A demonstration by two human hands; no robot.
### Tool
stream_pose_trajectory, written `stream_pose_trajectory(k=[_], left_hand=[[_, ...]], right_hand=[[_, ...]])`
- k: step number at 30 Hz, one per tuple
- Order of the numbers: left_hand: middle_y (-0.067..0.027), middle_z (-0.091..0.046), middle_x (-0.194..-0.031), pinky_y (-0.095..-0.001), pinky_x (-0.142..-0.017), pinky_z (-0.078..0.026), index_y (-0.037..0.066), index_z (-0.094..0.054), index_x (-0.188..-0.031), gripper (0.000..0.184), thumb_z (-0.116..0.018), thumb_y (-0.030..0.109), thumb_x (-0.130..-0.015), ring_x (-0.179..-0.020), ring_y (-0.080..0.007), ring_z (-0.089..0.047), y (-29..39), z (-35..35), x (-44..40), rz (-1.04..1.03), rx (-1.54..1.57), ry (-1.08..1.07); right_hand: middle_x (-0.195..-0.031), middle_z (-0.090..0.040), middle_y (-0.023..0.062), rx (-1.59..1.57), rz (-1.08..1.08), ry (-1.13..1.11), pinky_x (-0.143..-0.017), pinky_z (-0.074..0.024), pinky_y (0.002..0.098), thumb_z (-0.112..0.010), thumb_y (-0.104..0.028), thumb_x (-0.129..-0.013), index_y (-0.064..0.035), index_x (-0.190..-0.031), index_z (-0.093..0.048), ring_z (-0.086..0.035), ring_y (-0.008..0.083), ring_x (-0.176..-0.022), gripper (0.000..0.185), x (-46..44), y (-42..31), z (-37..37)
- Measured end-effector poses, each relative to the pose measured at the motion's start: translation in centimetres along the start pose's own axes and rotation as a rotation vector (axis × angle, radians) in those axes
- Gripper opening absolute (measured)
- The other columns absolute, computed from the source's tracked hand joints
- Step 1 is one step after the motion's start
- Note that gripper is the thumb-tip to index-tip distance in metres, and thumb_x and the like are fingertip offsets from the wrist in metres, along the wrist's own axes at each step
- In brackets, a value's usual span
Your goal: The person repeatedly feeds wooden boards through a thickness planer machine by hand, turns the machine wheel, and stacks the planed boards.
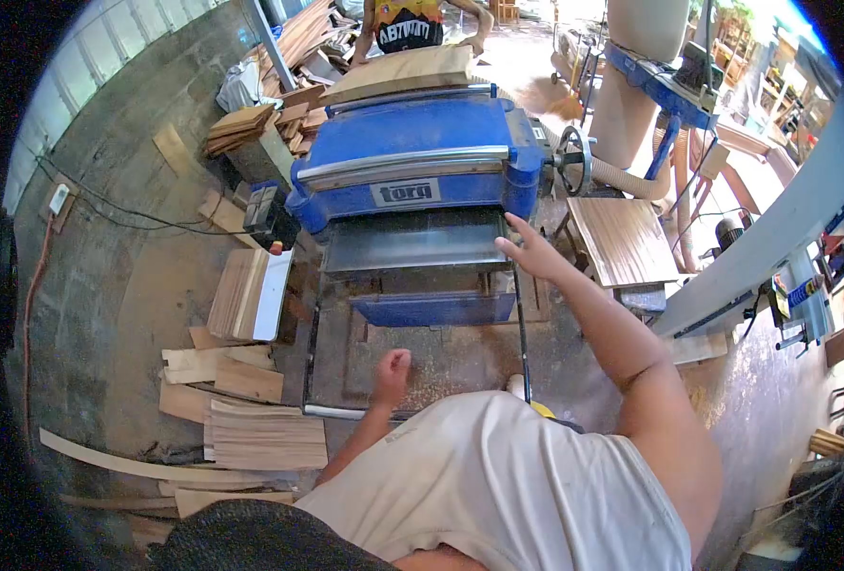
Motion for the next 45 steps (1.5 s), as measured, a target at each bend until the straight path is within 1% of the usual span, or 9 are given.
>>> stream_pose_trajectory(k=[5,12,25,32,35,37,39,41,45], left_hand=[[-0.0095,-0.062,-0.094,-0.0302,-0.073,-0.047,0.002,-0.064,-0.097,0.022,-0.060,0.023,-0.089,-0.084,-0.0172,-0.059,5.5,2.9,-4.4,-0.059,-0.079,0.064],[-0.0095,-0.061,-0.102,-0.0299,-0.087,-0.045,0.001,-0.062,-0.101,0.022,-0.056,0.019,-0.092,-0.096,-0.0184,-0.058,10.5,5.5,-9.5,-0.202,-0.035,0.116],[-0.0081,-0.060,-0.109,-0.0302,-0.093,-0.041,-0.002,-0.060,-0.108,0.029,-0.054,0.023,-0.094,-0.101,-0.0170,-0.056,16.4,9.9,-19.3,-0.326,0.091,0.222],[-0.0164,-0.058,-0.113,-0.0340,-0.095,-0.041,-0.001,-0.060,-0.107,0.029,-0.059,0.022,-0.089,-0.105,-0.0256,-0.056,18.8,11.1,-32.8,-0.421,-0.226,0.283],[-0.0203,-0.056,-0.119,-0.0375,-0.100,-0.038,-0.002,-0.057,-0.115,0.043,-0.061,0.029,-0.085,-0.112,-0.0323,-0.053,19.1,11.3,-39.0,-0.458,-0.554,0.381],[-0.0220,-0.054,-0.124,-0.0397,-0.102,-0.036,-0.003,-0.050,-0.124,0.058,-0.061,0.035,-0.083,-0.119,-0.0355,-0.048,17.1,11.7,-43.4,-0.218,-0.752,0.407],[-0.0227,-0.052,-0.128,-0.0400,-0.103,-0.036,-0.005,-0.044,-0.129,0.068,-0.061,0.041,-0.081,-0.122,-0.0351,-0.047,16.6,11.8,-46.5,-0.154,-0.841,0.374],[-0.0235,-0.051,-0.130,-0.0408,-0.102,-0.036,-0.006,-0.041,-0.131,0.074,-0.055,0.048,-0.082,-0.121,-0.0358,-0.049,14.2,11.5,-48.6,0.208,-0.978,0.161],[-0.0239,-0.057,-0.122,-0.0434,-0.099,-0.040,-0.003,-0.060,-0.115,0.070,-0.047,0.059,-0.084,-0.117,-0.0366,-0.053,11.8,10.2,-51.4,0.386,-0.937,-0.115]], right_hand=[[-0.145,-0.032,0.0227,-0.037,-0.035,0.001,-0.108,-0.0291,0.0408,-0.055,-0.044,-0.091,-0.0036,-0.144,-0.026,-0.031,0.0336,-0.135,0.072,-0.7,-0.9,-0.2],[-0.145,-0.032,0.0229,-0.006,0.012,0.087,-0.109,-0.0272,0.0410,-0.055,-0.046,-0.090,-0.0023,-0.143,-0.028,-0.032,0.0332,-0.134,0.074,-2.9,-0.1,0.0],[-0.134,-0.045,0.0238,-0.045,0.138,0.349,-0.106,-0.0324,0.0372,-0.060,-0.040,-0.089,0.0007,-0.134,-0.041,-0.042,0.0324,-0.127,0.064,-7.5,-2.4,4.4],[-0.128,-0.049,0.0267,0.364,0.151,0.543,-0.103,-0.0357,0.0399,-0.064,-0.046,-0.083,0.0025,-0.132,-0.042,-0.045,0.0368,-0.122,0.072,-18.7,0.9,10.7],[-0.123,-0.053,0.0278,0.407,-0.092,0.496,-0.100,-0.0391,0.0399,-0.066,-0.048,-0.079,0.0052,-0.130,-0.044,-0.050,0.0377,-0.118,0.077,-22.7,4.5,12.6],[-0.115,-0.057,0.0305,0.438,-0.234,0.342,-0.096,-0.0426,0.0420,-0.064,-0.053,-0.078,0.0101,-0.126,-0.044,-0.055,0.0414,-0.111,0.082,-25.0,6.8,12.2],[-0.110,-0.059,0.0321,0.441,-0.196,0.262,-0.093,-0.0443,0.0421,-0.064,-0.053,-0.077,0.0137,-0.107,-0.057,-0.058,0.0417,-0.106,0.073,-25.1,5.6,11.4],[-0.110,-0.059,0.0321,0.372,-0.217,0.229,-0.092,-0.0443,0.0421,-0.066,-0.054,-0.075,0.0135,-0.107,-0.057,-0.058,0.0410,-0.105,0.075,-26.6,6.6,11.7],[-0.107,-0.060,0.0316,0.444,-0.292,0.229,-0.090,-0.0452,0.0425,-0.068,-0.053,-0.074,0.0140,-0.109,-0.056,-0.059,0.0392,-0.103,0.076,-28.9,10.1,12.0]])
Point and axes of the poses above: each hand's wrist, its own x-axis away from the middle knuckle, its own z-axis out of the back of the hand, y = z × x, the point moved 8 cm from there along -x, towards the middle knuckle
